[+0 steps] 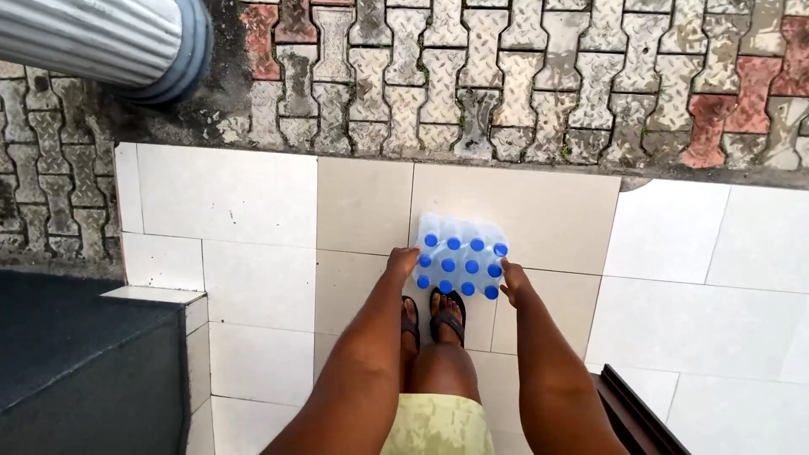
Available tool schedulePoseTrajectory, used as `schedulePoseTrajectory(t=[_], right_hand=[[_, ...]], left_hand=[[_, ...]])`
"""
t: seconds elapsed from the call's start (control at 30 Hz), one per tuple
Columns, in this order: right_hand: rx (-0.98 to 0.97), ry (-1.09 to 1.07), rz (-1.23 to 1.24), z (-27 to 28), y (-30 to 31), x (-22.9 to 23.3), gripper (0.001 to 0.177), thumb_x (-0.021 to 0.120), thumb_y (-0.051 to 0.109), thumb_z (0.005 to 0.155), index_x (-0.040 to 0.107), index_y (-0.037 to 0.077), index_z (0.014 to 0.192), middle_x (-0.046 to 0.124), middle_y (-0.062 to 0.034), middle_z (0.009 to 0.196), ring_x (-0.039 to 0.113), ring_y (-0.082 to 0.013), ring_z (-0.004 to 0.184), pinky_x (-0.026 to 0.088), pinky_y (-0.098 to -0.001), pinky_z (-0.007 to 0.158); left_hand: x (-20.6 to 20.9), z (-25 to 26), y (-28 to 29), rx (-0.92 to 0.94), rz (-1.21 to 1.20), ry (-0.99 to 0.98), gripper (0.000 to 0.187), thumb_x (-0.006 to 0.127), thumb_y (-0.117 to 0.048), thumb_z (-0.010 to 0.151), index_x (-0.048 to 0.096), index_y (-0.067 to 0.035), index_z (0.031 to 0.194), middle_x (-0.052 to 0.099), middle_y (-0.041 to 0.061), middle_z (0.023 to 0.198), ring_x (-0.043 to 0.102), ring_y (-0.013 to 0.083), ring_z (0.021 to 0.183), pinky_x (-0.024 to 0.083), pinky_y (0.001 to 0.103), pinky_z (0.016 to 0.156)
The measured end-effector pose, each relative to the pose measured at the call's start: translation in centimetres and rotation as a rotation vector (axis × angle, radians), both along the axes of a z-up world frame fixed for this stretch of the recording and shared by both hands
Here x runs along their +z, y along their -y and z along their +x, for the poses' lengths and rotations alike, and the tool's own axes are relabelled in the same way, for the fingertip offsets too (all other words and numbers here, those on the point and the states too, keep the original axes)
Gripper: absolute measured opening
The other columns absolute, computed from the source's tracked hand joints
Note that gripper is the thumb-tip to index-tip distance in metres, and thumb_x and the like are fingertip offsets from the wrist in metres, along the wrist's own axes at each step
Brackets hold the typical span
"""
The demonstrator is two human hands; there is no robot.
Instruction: Moving multiple packs of water bottles from an indoor entryway to an outdoor porch.
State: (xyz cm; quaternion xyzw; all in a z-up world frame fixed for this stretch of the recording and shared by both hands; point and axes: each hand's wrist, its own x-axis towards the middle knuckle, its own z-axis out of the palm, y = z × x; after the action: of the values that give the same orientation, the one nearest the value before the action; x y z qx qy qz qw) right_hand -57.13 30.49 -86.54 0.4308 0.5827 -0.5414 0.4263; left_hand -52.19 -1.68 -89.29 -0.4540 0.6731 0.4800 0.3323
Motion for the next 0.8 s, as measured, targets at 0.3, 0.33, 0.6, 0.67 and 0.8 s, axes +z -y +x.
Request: schedulePoseTrajectory(t=[0.3, 0.33, 0.6, 0.67, 0.8], right_hand=[[0.32, -0.695, 0.261, -1.4, 7.2, 19.6, 0.024, 0.068, 0.026, 0.094, 0.072, 0.003, 0.101, 0.076, -0.0075, 0.088, 0.072, -0.0184, 0.08, 0.056, -0.0322, 0.078], [0.335, -0.712, 0.257, -2.0, 8.3, 22.8, 0.024, 0.068, 0.026, 0.094, 0.072, 0.003, 0.101, 0.076, -0.0075, 0.088, 0.072, -0.0184, 0.08, 0.056, -0.0322, 0.078], [0.752, -0.71, -0.067, -4.1, 18.3, 46.4, 0.029, 0.069, 0.031, 0.096, 0.07, 0.003, 0.105, 0.076, -0.0053, 0.09, 0.071, -0.0147, 0.077, 0.055, -0.0323, 0.071], [0.911, -0.748, -0.136, -3.0, 21.8, 51.1, 0.03, 0.068, 0.033, 0.095, 0.071, 0.005, 0.104, 0.076, -0.0049, 0.089, 0.071, -0.0151, 0.076, 0.056, -0.0323, 0.071], [1.177, -0.733, -0.289, -0.5, 29.6, 60.8, 0.029, 0.066, 0.035, 0.095, 0.071, 0.007, 0.101, 0.075, -0.0038, 0.091, 0.07, -0.0144, 0.079, 0.056, -0.0322, 0.073]], left_hand=[[29.5, -5.0, 1.3, -0.327, -0.327, -0.613, 0.021, 0.068, -0.016, 0.091, 0.076, -0.009, 0.11, 0.072, 0.007, 0.114, 0.069, 0.0299, 0.1, 0.055, 0.038, 0.086], [32.4, -4.7, 1.8, -0.308, -0.335, -0.624, 0.021, 0.068, -0.016, 0.091, 0.076, -0.009, 0.11, 0.072, 0.007, 0.114, 0.069, 0.0299, 0.1, 0.055, 0.038, 0.086], [55.2, 5.0, 7.5, 0.172, -0.389, -0.671, 0.015, 0.066, -0.01, 0.094, 0.075, -0.007, 0.105, 0.074, 0.006, 0.106, 0.073, 0.0207, 0.098, 0.057, 0.036, 0.082], [58.6, 8.9, 10.3, 0.308, -0.467, -0.759, 0.013, 0.067, -0.011, 0.095, 0.074, -0.007, 0.105, 0.075, 0.006, 0.105, 0.074, 0.021, 0.097, 0.057, 0.035, 0.086], [70.4, 18.9, 12.1, 0.624, -0.465, -0.814, 0.014, 0.063, -0.012, 0.097, 0.074, -0.008, 0.104, 0.074, 0.005, 0.105, 0.075, 0.0197, 0.097, 0.06, 0.033, 0.085]])
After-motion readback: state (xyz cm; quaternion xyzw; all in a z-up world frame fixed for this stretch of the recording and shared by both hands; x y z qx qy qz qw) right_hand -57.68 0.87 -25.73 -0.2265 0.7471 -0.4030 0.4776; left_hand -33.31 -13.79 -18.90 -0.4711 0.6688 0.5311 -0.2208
